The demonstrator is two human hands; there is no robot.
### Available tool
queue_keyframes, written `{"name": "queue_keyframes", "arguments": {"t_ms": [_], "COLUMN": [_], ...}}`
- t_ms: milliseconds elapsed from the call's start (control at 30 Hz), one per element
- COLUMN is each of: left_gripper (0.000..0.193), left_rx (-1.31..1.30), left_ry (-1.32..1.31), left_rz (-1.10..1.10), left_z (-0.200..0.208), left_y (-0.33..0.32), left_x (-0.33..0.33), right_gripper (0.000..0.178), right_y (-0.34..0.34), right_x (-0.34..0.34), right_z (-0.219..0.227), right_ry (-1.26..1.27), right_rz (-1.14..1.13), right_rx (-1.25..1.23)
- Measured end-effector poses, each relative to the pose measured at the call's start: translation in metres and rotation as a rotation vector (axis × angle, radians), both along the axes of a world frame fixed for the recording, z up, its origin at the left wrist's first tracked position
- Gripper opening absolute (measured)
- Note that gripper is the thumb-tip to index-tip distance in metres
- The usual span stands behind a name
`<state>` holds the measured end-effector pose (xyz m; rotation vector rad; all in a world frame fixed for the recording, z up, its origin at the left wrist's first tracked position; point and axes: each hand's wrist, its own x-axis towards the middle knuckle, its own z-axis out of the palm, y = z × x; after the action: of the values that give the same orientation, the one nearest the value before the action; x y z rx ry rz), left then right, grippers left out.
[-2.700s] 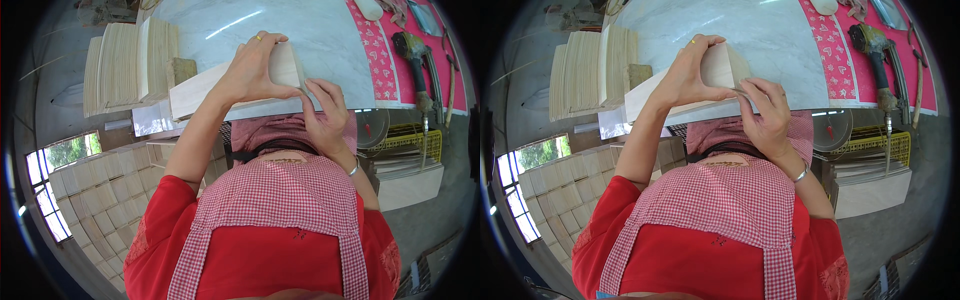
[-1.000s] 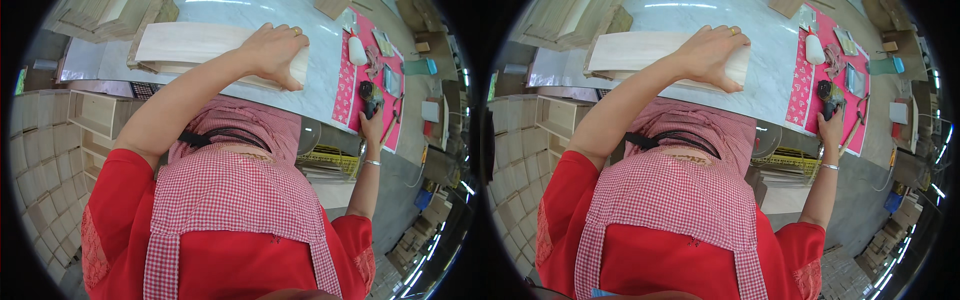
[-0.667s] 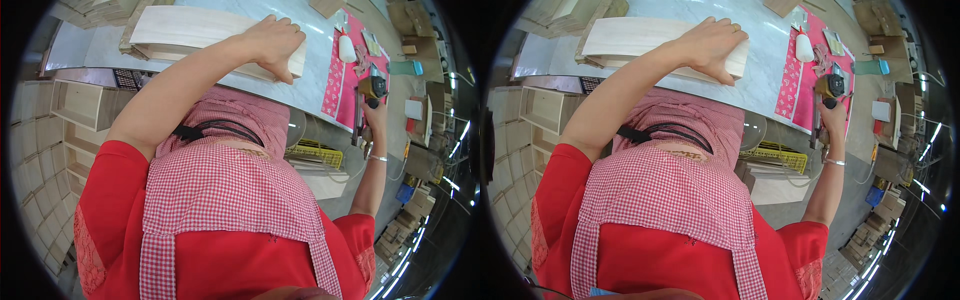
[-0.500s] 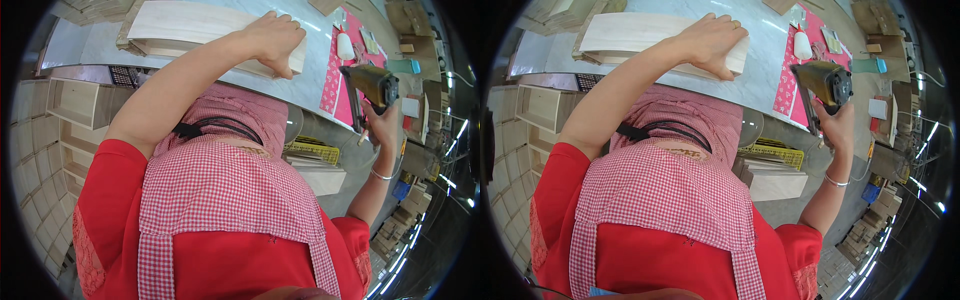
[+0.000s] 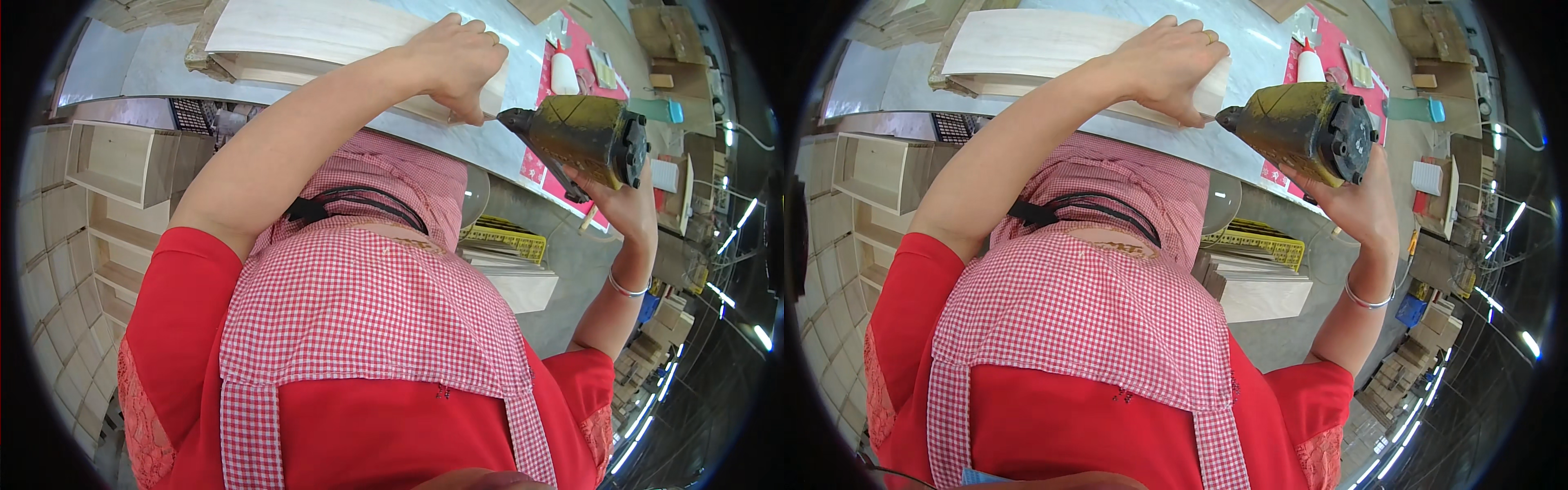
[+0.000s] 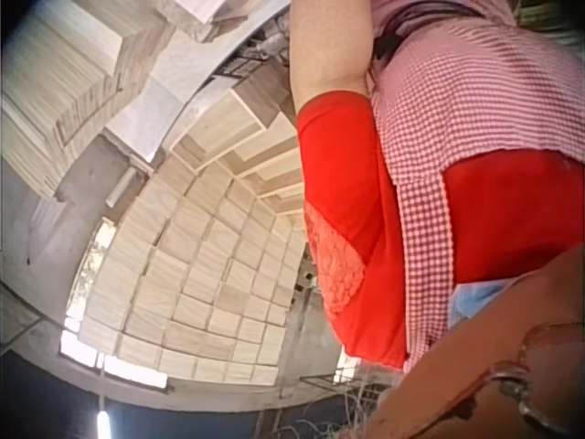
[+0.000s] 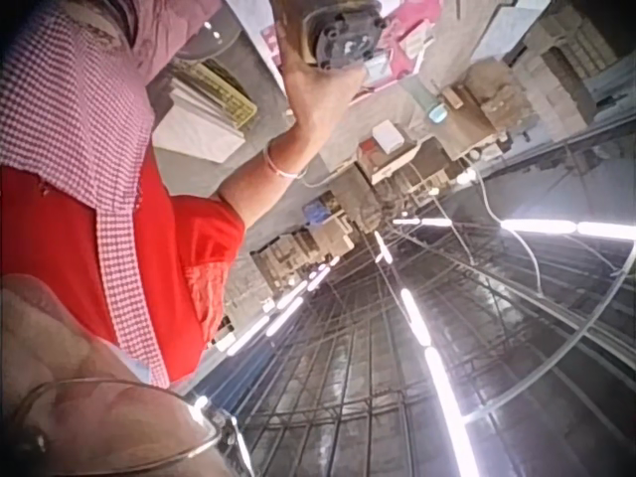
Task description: Assembling wooden boxes by applying wood glue and using a pneumatic nail gun to secure the pieces.
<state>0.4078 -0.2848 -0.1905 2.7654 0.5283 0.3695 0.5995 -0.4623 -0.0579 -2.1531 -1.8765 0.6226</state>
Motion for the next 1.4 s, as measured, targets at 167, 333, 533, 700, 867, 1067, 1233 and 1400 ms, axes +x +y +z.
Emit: {"name": "queue_keyframes", "arguments": {"t_ms": [167,333,533,700,867,1067,1233,1400], "left_gripper": [0.071,0.071,0.072,0.074,0.074,0.071,0.070,0.070], "left_rx": [0.003,0.003,0.013,0.058,0.094,0.052,0.034,0.014], "left_ry": [-0.010,0.002,0.005,-0.014,-0.027,-0.035,-0.056,-0.060], "left_rz": [0.004,0.009,0.019,0.020,0.042,0.032,0.032,0.028], "left_z": [0.000,-0.001,-0.001,-0.003,0.000,-0.002,-0.001,0.000], "left_y": [-0.002,-0.002,-0.001,-0.001,-0.004,-0.001,-0.001,0.000], "left_x": [0.000,0.001,0.003,0.002,-0.001,-0.002,-0.002,-0.003], "right_gripper": [0.040,0.040,0.039,0.038,0.036,0.035,0.034,0.036], "right_y": [0.003,0.006,0.011,0.016,0.026,0.053,0.063,0.068], "right_x": [-0.005,-0.008,0.000,0.005,0.013,0.017,0.017,0.022], "right_z": [0.001,0.001,0.004,0.006,0.005,-0.002,-0.007,-0.006], "right_ry": [0.037,0.039,-0.037,-0.081,0.056,0.045,0.051,0.012], "right_rz": [0.020,0.004,0.079,0.126,0.164,-0.042,-0.033,-0.043], "right_rx": [0.022,-0.009,-0.025,-0.017,0.055,0.047,0.082,0.004]}}
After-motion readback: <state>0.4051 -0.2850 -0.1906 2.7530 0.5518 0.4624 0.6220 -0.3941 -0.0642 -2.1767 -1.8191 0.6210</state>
